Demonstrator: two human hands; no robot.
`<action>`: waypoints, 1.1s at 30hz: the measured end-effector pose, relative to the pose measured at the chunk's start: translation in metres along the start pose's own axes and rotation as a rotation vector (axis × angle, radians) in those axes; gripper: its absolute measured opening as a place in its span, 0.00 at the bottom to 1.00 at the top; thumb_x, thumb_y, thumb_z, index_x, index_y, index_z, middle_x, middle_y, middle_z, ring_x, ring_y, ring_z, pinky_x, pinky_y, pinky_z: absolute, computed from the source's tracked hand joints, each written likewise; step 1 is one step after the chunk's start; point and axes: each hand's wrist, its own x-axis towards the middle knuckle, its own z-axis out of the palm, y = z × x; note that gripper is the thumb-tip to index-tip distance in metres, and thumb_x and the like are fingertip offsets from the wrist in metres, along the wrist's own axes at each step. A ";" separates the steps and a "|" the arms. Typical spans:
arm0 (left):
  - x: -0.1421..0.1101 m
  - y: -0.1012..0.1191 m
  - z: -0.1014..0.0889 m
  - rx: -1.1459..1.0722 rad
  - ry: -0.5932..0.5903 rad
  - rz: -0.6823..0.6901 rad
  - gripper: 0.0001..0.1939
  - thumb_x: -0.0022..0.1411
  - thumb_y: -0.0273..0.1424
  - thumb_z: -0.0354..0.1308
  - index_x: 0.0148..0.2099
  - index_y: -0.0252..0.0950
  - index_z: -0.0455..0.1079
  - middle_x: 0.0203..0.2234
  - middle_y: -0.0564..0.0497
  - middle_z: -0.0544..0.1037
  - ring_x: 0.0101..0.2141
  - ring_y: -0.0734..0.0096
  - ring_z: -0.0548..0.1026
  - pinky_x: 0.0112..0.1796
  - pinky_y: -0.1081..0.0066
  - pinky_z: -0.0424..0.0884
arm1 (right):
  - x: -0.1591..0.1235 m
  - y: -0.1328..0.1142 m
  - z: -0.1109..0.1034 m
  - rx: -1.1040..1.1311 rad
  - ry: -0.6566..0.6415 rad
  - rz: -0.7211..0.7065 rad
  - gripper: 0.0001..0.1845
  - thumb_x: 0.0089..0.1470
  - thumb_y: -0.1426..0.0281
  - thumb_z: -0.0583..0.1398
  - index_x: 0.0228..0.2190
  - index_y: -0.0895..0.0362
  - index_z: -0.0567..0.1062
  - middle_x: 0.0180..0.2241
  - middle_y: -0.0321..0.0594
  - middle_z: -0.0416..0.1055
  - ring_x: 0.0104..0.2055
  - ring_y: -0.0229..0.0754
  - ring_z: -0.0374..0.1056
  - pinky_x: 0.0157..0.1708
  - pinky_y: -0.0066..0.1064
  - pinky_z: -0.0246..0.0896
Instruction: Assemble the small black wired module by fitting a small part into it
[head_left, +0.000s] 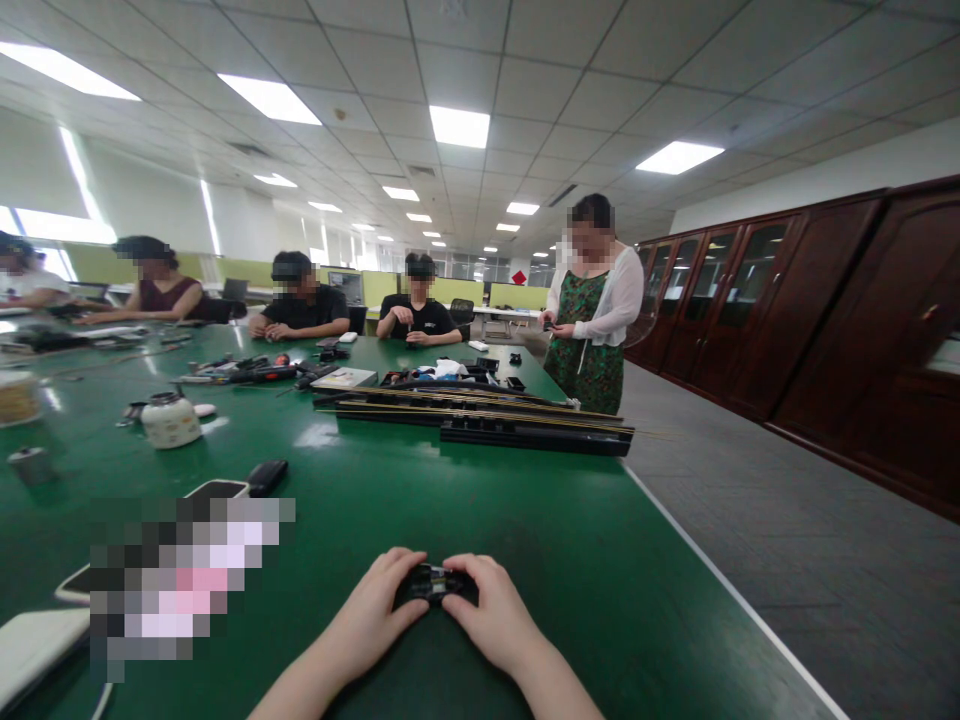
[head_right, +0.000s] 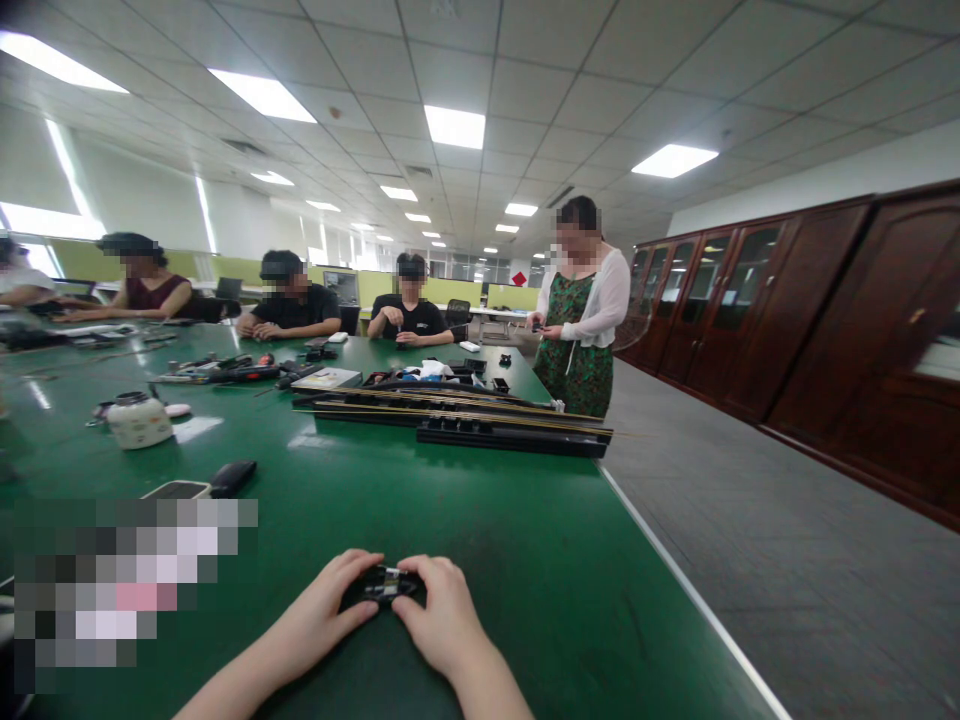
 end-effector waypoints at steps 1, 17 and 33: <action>0.000 0.000 0.000 0.004 0.001 -0.002 0.21 0.49 0.30 0.54 0.48 0.40 0.65 0.43 0.46 0.69 0.46 0.62 0.65 0.49 0.59 0.60 | 0.000 0.000 0.000 -0.003 -0.002 0.002 0.17 0.42 0.72 0.59 0.38 0.51 0.72 0.39 0.37 0.70 0.43 0.42 0.64 0.46 0.33 0.54; -0.001 0.007 -0.005 0.008 -0.020 -0.009 0.16 0.48 0.29 0.54 0.42 0.39 0.65 0.40 0.47 0.69 0.43 0.64 0.65 0.46 0.62 0.60 | 0.000 -0.001 0.000 0.017 0.007 -0.004 0.18 0.40 0.73 0.59 0.38 0.51 0.72 0.39 0.37 0.70 0.44 0.42 0.63 0.47 0.33 0.54; -0.001 0.005 -0.003 -0.108 -0.030 -0.109 0.19 0.48 0.30 0.53 0.46 0.38 0.62 0.40 0.48 0.71 0.43 0.65 0.68 0.46 0.64 0.61 | 0.000 0.000 0.001 0.103 0.028 -0.019 0.17 0.40 0.75 0.60 0.37 0.51 0.72 0.39 0.36 0.71 0.44 0.43 0.64 0.47 0.35 0.55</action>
